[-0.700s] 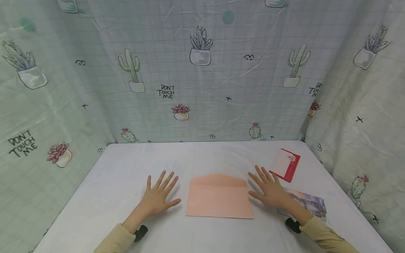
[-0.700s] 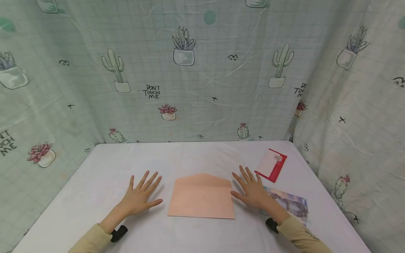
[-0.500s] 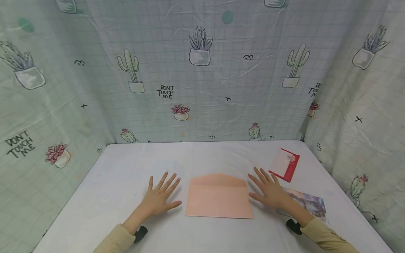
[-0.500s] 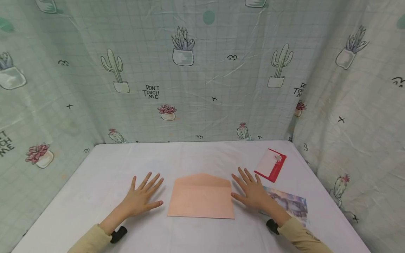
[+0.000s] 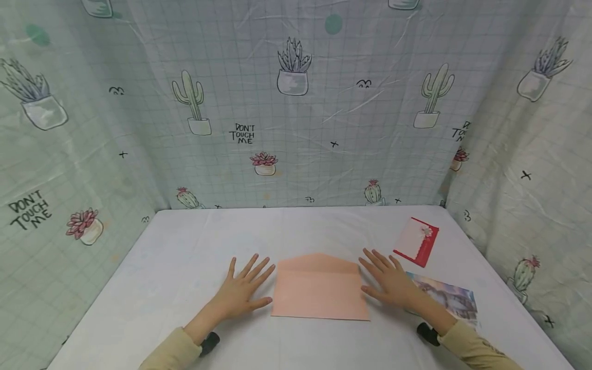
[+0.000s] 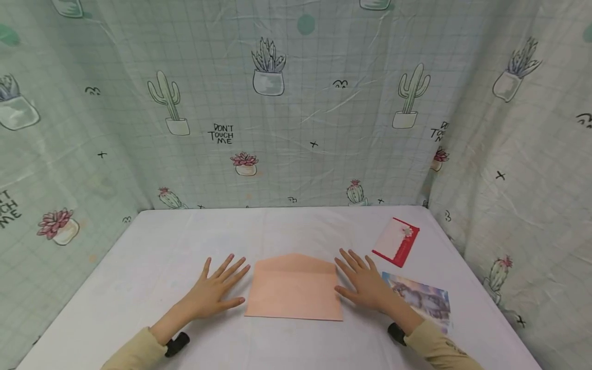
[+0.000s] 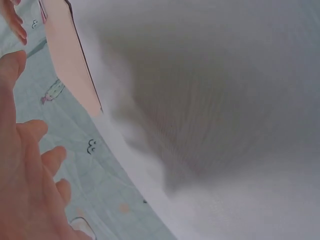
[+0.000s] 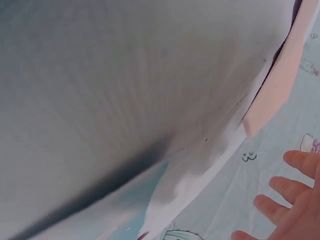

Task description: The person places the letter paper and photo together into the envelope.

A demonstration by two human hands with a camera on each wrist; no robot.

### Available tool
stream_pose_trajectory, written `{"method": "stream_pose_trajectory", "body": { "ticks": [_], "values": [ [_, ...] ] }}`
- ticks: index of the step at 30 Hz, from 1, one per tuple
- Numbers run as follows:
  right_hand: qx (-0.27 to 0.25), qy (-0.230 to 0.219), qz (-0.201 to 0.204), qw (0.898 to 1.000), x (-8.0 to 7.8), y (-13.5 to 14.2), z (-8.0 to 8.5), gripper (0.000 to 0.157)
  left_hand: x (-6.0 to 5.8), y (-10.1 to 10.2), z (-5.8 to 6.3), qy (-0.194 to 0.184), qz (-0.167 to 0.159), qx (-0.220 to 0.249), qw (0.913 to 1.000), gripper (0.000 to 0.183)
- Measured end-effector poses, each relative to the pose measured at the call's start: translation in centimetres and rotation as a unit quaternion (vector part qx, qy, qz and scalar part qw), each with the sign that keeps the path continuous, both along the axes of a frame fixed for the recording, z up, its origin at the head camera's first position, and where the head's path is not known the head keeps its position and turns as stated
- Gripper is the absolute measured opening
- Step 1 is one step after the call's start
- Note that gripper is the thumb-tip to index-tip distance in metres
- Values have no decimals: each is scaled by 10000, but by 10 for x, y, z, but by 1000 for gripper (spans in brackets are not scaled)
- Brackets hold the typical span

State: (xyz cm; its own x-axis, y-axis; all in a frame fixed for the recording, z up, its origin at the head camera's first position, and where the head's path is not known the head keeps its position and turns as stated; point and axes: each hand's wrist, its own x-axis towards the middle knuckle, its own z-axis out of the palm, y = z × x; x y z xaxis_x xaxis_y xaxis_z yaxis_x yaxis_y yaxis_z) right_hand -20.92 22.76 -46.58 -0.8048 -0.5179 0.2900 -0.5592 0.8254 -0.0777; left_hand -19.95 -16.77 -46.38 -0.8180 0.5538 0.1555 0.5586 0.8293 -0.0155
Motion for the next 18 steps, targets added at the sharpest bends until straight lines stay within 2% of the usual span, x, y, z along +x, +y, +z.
{"method": "stream_pose_trajectory", "body": {
  "ticks": [8, 18],
  "values": [
    [-56, 256, 426, 9987, 1, -3, 0, 67, 2, 5, 1, 99, -379, 232, 9990, 70],
    [-34, 412, 945, 9947, -5, -12, -2, 69, 3, 14, 11, 9, -671, 323, 9972, 68]
  ]
}}
